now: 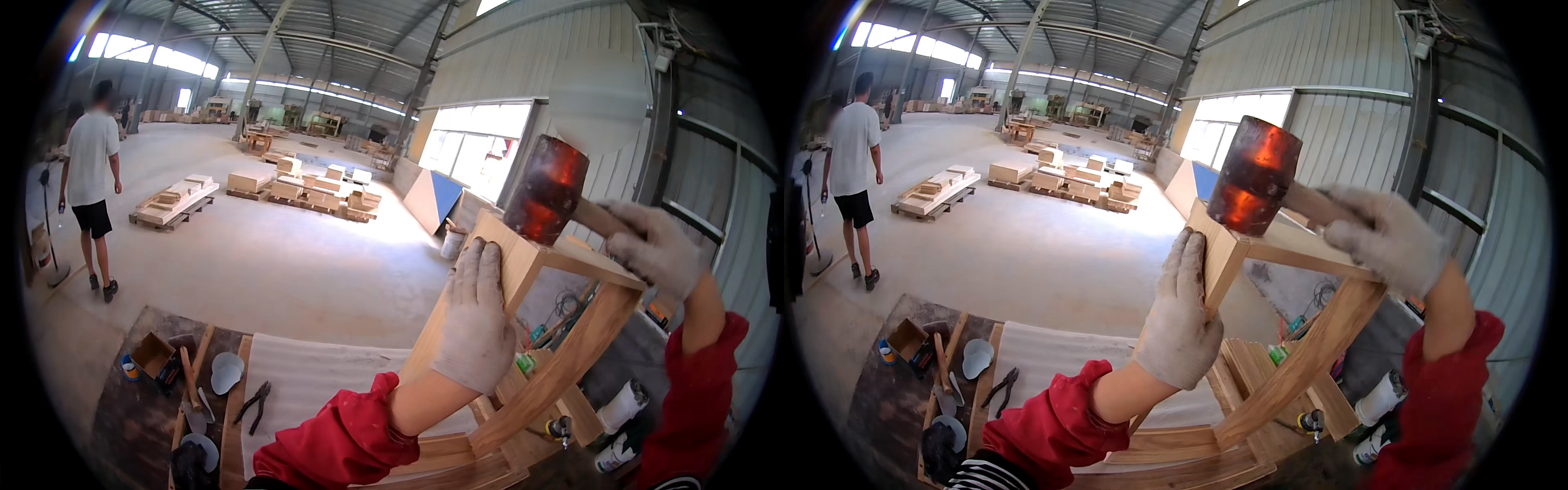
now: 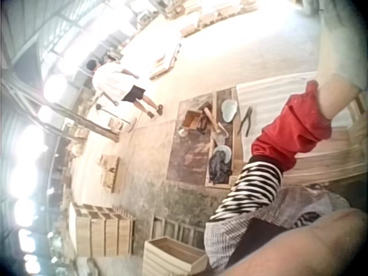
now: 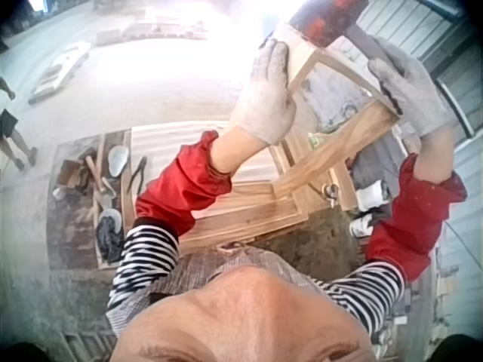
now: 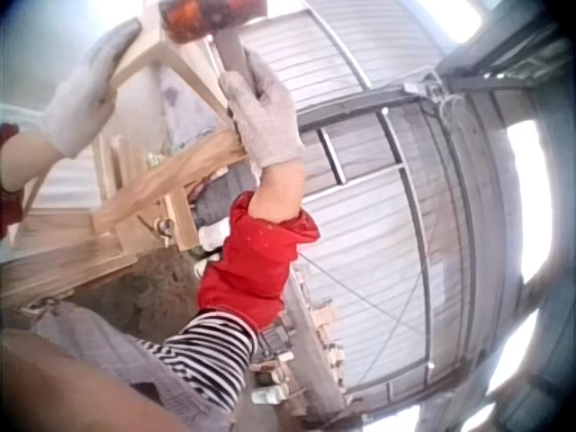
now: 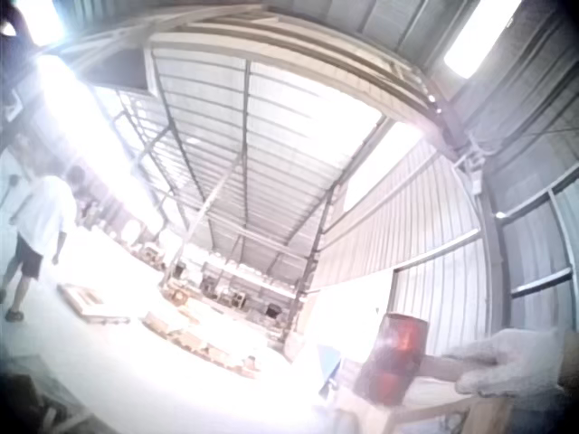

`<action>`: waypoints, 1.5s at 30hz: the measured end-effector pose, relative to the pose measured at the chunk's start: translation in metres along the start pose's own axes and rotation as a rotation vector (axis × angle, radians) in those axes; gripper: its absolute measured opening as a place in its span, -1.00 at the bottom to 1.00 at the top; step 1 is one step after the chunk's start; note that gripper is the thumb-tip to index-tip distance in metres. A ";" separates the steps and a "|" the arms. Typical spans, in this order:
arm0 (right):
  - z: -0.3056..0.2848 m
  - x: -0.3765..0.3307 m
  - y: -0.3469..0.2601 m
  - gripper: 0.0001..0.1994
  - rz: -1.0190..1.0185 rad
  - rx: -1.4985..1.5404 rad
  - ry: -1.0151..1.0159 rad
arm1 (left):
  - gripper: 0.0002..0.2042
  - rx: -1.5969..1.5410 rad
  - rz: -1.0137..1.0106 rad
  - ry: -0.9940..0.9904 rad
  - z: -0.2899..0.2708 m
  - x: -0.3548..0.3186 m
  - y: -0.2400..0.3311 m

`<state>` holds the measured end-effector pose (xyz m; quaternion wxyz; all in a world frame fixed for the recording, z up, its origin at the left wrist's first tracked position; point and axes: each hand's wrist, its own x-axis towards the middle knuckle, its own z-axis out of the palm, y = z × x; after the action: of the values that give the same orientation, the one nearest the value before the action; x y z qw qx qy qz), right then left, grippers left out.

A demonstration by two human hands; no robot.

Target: The person assembles a wooden stool by fitting a top panel onto a frame, then uses a rubber mallet and a hammer to secure the joints. They repeatedly tap the corners and edges to ensure a tight fit, occasionally wiping the surface with a cloth.

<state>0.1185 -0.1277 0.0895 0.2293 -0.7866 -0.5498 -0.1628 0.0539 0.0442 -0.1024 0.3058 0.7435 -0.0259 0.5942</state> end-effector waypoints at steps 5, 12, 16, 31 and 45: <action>-0.031 -0.008 0.008 -0.42 0.103 0.173 0.382 | -0.21 -0.018 0.029 0.019 0.008 0.000 0.004; -0.019 0.002 -0.009 -0.35 0.136 0.013 -0.097 | -0.22 0.038 0.031 0.011 0.004 -0.003 -0.003; -0.035 0.001 0.002 -0.34 0.063 0.085 0.214 | -0.23 -0.027 0.056 0.028 0.013 -0.002 0.001; -0.025 -0.026 0.011 -0.37 0.196 0.185 0.362 | -0.25 0.020 0.055 0.074 0.017 -0.003 -0.005; -0.017 -0.016 0.003 -0.38 0.167 0.025 -0.111 | -0.24 0.035 0.027 0.048 0.017 -0.005 -0.010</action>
<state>0.1155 -0.1498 0.0951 0.2209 -0.8345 -0.4963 -0.0924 0.0707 0.0422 -0.1132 0.2852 0.7338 -0.0183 0.6163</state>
